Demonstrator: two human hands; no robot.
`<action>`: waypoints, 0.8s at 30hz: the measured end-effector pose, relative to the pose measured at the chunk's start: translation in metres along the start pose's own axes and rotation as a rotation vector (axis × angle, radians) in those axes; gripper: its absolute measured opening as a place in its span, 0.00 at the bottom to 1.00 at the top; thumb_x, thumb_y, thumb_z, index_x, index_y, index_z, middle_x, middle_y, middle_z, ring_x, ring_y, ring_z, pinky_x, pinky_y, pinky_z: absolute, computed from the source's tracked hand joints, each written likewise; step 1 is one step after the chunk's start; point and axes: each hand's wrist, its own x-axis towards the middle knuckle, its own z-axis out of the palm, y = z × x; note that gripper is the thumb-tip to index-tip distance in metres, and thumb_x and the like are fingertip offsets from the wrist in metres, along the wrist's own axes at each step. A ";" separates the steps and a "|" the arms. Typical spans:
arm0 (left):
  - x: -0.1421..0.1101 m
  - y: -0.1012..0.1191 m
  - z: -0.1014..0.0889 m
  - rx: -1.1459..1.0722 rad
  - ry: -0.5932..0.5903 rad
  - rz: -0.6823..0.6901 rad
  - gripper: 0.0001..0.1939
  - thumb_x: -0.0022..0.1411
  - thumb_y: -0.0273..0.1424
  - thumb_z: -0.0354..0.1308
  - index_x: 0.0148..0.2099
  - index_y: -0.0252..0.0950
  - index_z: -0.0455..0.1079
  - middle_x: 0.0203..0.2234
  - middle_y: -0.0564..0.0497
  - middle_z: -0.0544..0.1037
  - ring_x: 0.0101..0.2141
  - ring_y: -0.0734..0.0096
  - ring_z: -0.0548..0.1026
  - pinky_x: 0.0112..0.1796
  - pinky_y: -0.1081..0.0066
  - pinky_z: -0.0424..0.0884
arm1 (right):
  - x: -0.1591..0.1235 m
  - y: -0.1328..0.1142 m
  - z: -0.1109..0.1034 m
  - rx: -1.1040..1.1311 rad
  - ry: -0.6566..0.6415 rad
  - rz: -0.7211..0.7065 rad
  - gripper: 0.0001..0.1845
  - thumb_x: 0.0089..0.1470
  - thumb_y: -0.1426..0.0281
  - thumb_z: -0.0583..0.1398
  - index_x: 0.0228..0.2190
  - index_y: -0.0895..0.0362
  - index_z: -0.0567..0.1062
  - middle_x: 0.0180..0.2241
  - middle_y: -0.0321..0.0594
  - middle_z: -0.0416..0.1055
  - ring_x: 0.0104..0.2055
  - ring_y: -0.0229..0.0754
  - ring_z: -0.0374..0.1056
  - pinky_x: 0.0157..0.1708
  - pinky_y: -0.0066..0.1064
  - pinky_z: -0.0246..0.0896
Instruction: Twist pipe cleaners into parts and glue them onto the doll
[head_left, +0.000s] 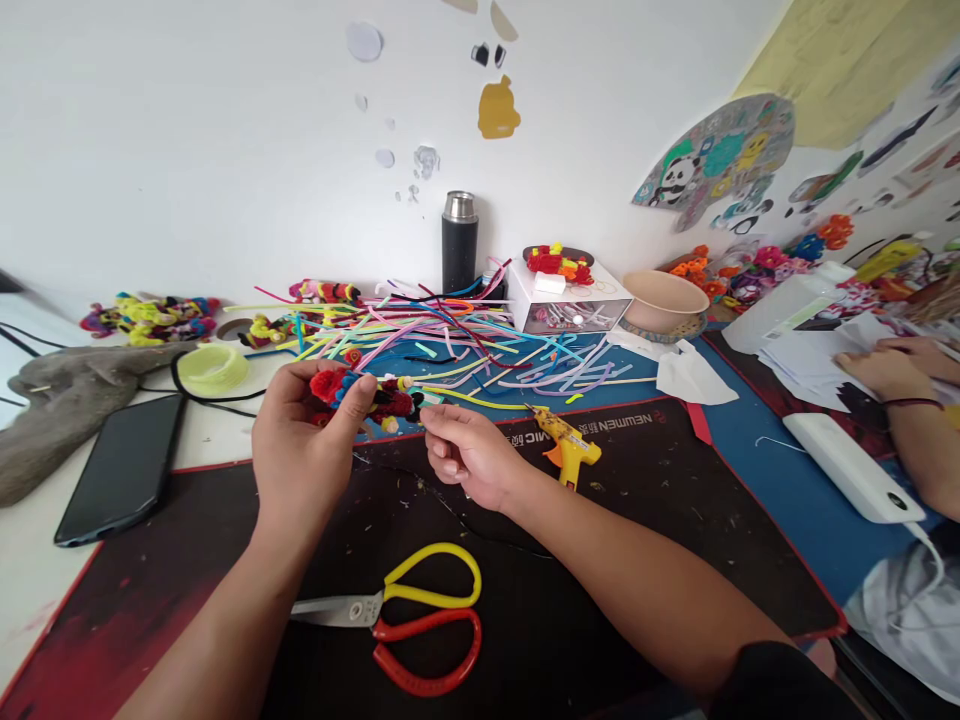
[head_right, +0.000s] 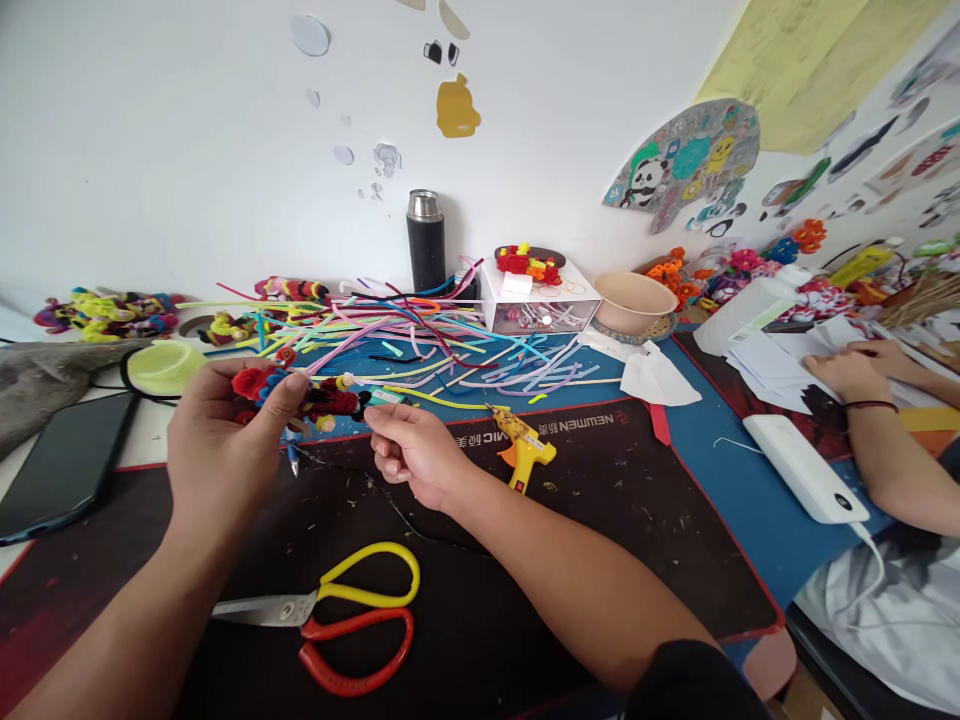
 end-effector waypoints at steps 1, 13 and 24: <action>0.000 0.000 0.000 0.001 -0.003 -0.002 0.25 0.56 0.55 0.76 0.41 0.43 0.73 0.29 0.54 0.76 0.27 0.67 0.72 0.25 0.67 0.70 | 0.000 0.000 0.000 0.001 -0.001 0.000 0.27 0.49 0.55 0.78 0.34 0.54 0.70 0.21 0.24 0.63 0.18 0.28 0.51 0.20 0.28 0.30; -0.001 0.001 -0.001 -0.026 -0.009 -0.007 0.26 0.56 0.55 0.76 0.42 0.43 0.72 0.32 0.53 0.77 0.30 0.65 0.75 0.27 0.66 0.73 | -0.001 -0.003 0.001 0.005 0.006 0.011 0.25 0.50 0.56 0.77 0.35 0.54 0.71 0.21 0.25 0.63 0.18 0.29 0.51 0.20 0.28 0.29; 0.001 -0.002 -0.004 0.042 0.020 0.057 0.22 0.59 0.51 0.74 0.43 0.43 0.72 0.30 0.55 0.77 0.27 0.66 0.75 0.27 0.66 0.72 | 0.000 -0.003 0.002 -0.022 0.042 -0.036 0.26 0.52 0.54 0.76 0.44 0.59 0.80 0.20 0.25 0.64 0.17 0.28 0.50 0.19 0.28 0.29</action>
